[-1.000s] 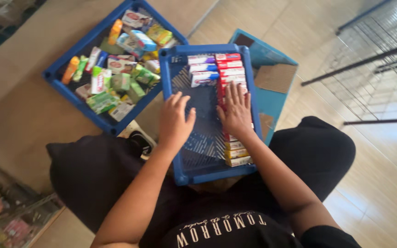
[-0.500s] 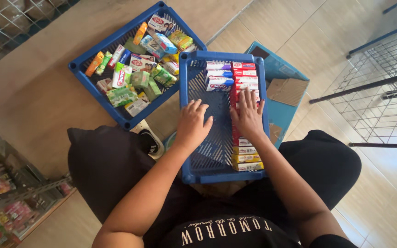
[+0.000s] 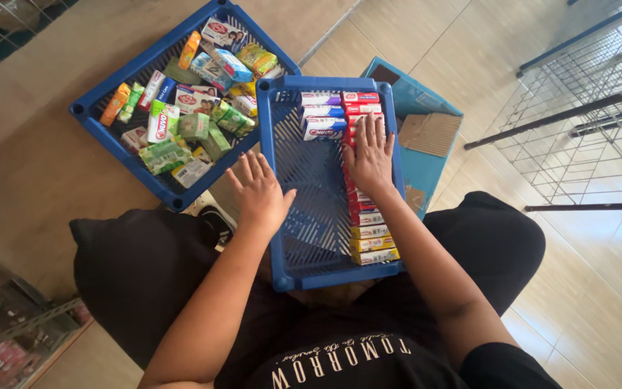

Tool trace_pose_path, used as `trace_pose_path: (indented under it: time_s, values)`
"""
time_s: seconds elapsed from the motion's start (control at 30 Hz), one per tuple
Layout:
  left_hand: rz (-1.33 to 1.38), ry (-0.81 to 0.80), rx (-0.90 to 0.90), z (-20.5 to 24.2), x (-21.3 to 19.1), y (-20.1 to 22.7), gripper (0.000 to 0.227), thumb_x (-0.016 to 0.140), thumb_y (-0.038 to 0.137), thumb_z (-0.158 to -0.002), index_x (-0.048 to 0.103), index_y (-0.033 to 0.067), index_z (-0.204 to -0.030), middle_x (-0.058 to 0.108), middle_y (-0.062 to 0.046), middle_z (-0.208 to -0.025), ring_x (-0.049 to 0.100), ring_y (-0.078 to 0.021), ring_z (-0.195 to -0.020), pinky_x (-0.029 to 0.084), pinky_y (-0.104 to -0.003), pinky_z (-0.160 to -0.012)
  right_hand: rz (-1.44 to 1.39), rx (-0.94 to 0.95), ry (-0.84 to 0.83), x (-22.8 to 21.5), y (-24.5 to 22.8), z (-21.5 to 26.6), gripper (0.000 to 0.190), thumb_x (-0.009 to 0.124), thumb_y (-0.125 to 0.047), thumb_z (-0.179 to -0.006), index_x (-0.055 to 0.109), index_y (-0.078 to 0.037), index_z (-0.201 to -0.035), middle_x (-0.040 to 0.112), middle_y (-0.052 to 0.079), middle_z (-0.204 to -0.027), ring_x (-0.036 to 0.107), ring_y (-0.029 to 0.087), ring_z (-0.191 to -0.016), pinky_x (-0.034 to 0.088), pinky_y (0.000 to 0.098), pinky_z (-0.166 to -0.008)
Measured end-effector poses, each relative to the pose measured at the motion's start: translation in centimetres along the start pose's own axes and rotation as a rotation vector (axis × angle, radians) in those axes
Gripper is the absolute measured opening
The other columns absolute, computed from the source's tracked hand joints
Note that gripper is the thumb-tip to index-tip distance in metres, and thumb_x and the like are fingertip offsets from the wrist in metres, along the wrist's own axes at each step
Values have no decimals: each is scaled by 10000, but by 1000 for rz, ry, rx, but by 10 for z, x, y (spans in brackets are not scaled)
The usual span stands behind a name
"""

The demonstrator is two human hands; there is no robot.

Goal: The person sits on the floor and organizes small packaged items from one blue basket into another, arranging them by type and color. The person handles multiple boxes and packets, placing them neatly in rows within the second basket.

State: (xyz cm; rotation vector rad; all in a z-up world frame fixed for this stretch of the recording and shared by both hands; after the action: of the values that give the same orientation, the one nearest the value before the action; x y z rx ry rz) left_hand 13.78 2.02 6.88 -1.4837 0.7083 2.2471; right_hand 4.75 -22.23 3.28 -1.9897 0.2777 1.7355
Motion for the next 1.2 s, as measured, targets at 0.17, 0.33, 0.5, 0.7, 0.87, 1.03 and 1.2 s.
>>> trace_pose_path:
  time_s: [0.17, 0.33, 0.5, 0.7, 0.87, 1.03, 1.2]
  values:
    - [-85, -12, 1, -2, 3, 4, 1086, 652, 605, -881, 187, -106, -1558, 198, -288, -1640, 109, -389, -1547, 104, -614, -1204, 27, -3, 15, -5, -5, 1, 735, 519, -374, -1025, 285, 7, -1607, 189, 215, -1704, 112, 395, -1586, 68, 611, -1249]
    - [-120, -5, 6, -2, 6, 6, 1103, 658, 606, -883, 181, -125, -1557, 191, -315, -1637, 105, -405, -1550, 97, -615, -1207, 30, 18, -23, -8, -8, -1, 753, 521, -373, -1002, 272, 2, -1605, 156, 215, -1699, 85, 397, -1583, 37, 640, -1227]
    - [-136, 3, -8, -3, 12, 7, 1124, 668, 612, -870, 170, -122, -1560, 183, -316, -1640, 94, -407, -1554, 90, -614, -1210, 11, 27, 24, -13, -6, -18, 741, 514, -360, -1040, 257, 12, -1627, 105, 233, -1706, 51, 410, -1586, -20, 696, -1196]
    - [-155, -46, -2, -5, 14, 6, 1177, 696, 615, -849, 131, -135, -1559, 134, -331, -1646, 76, -421, -1552, 131, -604, -1202, 7, -15, -13, -1, -11, -32, 756, 521, -409, -1026, 269, 2, -1607, 189, 197, -1694, 136, 363, -1585, 34, 652, -1238]
    - [-172, -14, 1, -1, 9, 8, 1189, 703, 621, -843, 144, -147, -1559, 151, -333, -1645, 91, -423, -1554, 159, -587, -1211, 26, -42, 14, 5, -9, -28, 757, 538, -299, -969, 276, 15, -1606, 215, 214, -1695, 151, 384, -1583, 75, 642, -1237]
    - [-198, -47, -2, -1, 5, 12, 1183, 690, 624, -849, 141, -154, -1551, 142, -337, -1642, 85, -433, -1549, 155, -577, -1214, 17, -36, 18, 2, -9, -30, 779, 541, -246, -923, 272, 27, -1601, 218, 223, -1688, 147, 393, -1579, 90, 642, -1236]
    - [-201, -38, 5, 0, 4, 12, 1167, 678, 619, -864, 141, -163, -1544, 141, -356, -1632, 86, -446, -1542, 153, -582, -1210, 23, -32, 46, 2, -14, -27, 776, 539, -255, -932, 274, 26, -1605, 221, 228, -1691, 152, 388, -1583, 93, 634, -1245]
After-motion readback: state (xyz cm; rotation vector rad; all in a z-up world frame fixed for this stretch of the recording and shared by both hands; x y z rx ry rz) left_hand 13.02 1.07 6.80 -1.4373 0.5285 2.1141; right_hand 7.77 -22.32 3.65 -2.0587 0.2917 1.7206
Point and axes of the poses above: each hand's wrist, its own z-axis away from the middle knuckle, its own x-axis out of the palm, y = z × x, the point moved 6 cm from there along -z, towards the middle knuckle
